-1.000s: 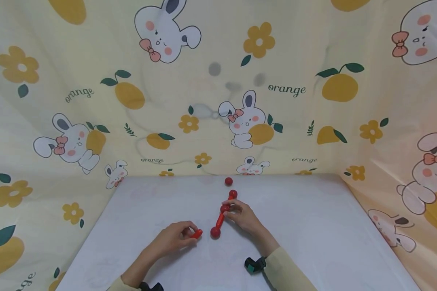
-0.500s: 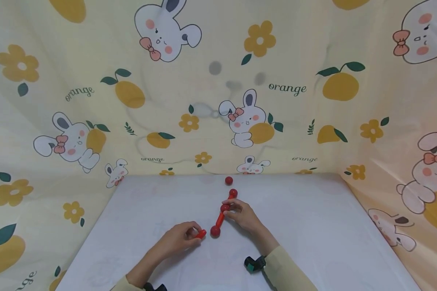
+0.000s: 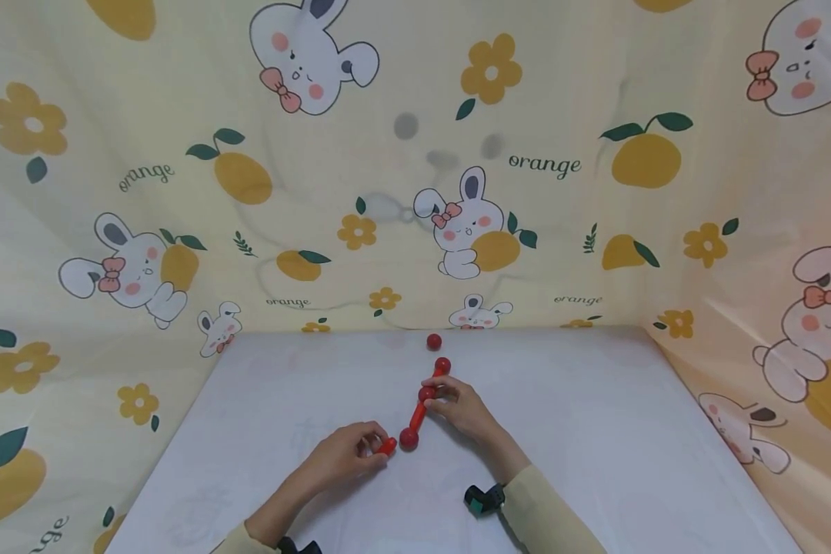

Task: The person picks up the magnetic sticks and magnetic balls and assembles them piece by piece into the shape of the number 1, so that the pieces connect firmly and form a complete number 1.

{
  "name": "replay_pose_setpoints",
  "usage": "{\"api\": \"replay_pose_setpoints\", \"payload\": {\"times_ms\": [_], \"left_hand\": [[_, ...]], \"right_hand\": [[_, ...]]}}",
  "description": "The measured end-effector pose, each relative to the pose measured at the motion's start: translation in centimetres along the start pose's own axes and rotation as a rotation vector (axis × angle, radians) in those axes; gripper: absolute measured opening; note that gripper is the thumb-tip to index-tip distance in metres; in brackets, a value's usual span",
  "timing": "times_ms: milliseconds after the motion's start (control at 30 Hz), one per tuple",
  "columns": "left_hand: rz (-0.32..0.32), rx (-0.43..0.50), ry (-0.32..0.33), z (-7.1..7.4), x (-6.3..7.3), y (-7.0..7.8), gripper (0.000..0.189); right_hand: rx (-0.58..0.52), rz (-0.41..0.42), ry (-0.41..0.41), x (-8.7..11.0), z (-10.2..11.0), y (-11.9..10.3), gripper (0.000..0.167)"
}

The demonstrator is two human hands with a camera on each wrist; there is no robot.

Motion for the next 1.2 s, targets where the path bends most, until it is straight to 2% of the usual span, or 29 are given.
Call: {"api": "replay_pose_setpoints", "payload": {"times_ms": [333,500,967,1200], "left_hand": [[-0.042,0.029,0.014,-0.6,0.2,0.2,0.022],[-0.041,0.037,0.018,-0.7,0.4,0.4,0.023],[-0.021,0.06,0.018,-1.5,0.5,0.3,0.025],[0.025,0.053,0.047,-1.9,0.5,0.6,0.024]], "right_hand": [[0.024,-0.011,0.006,-0.2,0.1,-0.1,0.035],[0.019,-0.011,0.006,-0.1,0.1,-0.1,0.034],[0.001,-0.005,0.002,-0.1,0.0,0.0,0.035],[0.0,0.012,-0.014,-0.1,0.0,-0.2,0.036]]}}
Point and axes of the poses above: each hand's wrist, its own x-axis away from the middle knuckle, its own z-axis out of the back of the hand, y = z × x, the point moved 3 cm from there along -x, towards the middle knuckle, and after that the axes turned 11 degrees about -x, right-handed, at the moved point
